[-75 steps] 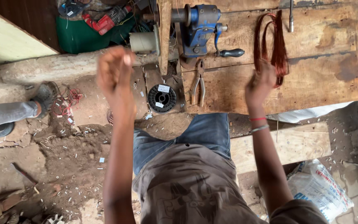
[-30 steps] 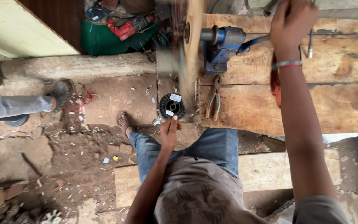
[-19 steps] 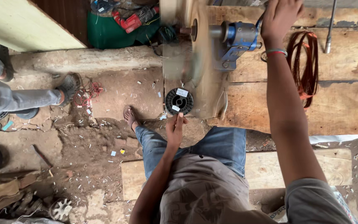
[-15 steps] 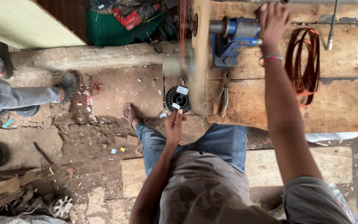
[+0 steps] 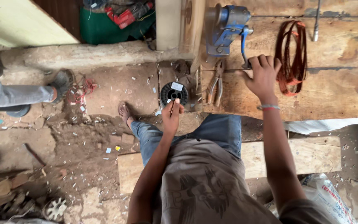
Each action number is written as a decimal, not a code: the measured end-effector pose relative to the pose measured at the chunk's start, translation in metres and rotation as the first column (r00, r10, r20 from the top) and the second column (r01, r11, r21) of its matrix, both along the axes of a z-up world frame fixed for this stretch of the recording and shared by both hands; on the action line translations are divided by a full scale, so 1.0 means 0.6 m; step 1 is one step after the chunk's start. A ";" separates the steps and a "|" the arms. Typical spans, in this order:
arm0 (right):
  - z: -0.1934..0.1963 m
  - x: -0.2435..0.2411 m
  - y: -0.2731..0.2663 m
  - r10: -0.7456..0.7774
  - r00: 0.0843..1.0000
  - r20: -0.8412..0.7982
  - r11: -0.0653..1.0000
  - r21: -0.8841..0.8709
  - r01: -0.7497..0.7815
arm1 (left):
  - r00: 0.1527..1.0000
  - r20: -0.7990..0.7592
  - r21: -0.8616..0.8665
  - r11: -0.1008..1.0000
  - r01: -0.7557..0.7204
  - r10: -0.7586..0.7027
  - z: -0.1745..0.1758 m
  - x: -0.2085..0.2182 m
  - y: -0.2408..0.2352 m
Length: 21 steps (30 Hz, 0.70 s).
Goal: The person winds copper wire onto a white plastic bobbin using a manual winding machine, occasionally removing the finished coils, tying them off by hand, and then setting up the machine to start the next coil.
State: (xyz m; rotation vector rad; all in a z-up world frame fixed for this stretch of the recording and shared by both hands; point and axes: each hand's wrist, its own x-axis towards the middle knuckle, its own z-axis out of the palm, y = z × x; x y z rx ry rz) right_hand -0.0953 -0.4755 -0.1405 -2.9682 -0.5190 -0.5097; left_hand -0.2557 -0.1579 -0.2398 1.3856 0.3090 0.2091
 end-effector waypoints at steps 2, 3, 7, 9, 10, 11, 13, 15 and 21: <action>0.057 -0.015 -0.001 0.076 0.991 0.111 0.996 -0.049 -0.071 | 1.000 0.007 0.012 1.000 -0.003 0.003 0.000 0.001 -0.003; 0.087 -0.020 -0.009 0.101 0.983 0.151 0.995 -0.041 -0.096 | 1.000 0.005 0.003 1.000 -0.011 0.011 -0.001 -0.002 -0.007; 0.192 -0.007 -0.017 0.127 0.939 0.319 0.985 0.071 -0.157 | 0.999 0.035 0.057 0.998 -0.010 0.008 0.003 -0.010 -0.010; 0.221 0.044 0.000 0.125 0.912 0.390 0.965 0.165 -0.203 | 0.999 0.044 0.083 0.997 0.003 -0.006 0.007 -0.020 -0.005; 0.230 0.074 0.007 0.125 0.898 0.421 0.950 0.211 -0.231 | 0.999 0.037 0.075 0.997 0.010 -0.013 0.009 -0.024 -0.003; 0.237 0.098 0.008 0.155 0.888 0.433 0.944 0.200 -0.262 | 0.999 0.030 0.067 0.998 0.018 -0.020 0.010 -0.024 -0.002; 0.241 0.147 0.006 0.215 0.862 0.460 0.926 0.184 -0.329 | 0.999 0.045 0.067 0.998 -0.002 -0.001 0.012 -0.016 -0.002; 0.216 0.203 0.013 0.172 0.849 0.500 0.958 0.116 -0.263 | 0.999 0.032 0.061 0.998 -0.012 0.010 0.013 -0.006 0.000; 0.025 0.358 0.013 -0.081 0.977 0.196 0.993 0.095 0.063 | 0.997 -0.065 0.077 0.997 -0.030 0.035 0.012 0.002 -0.001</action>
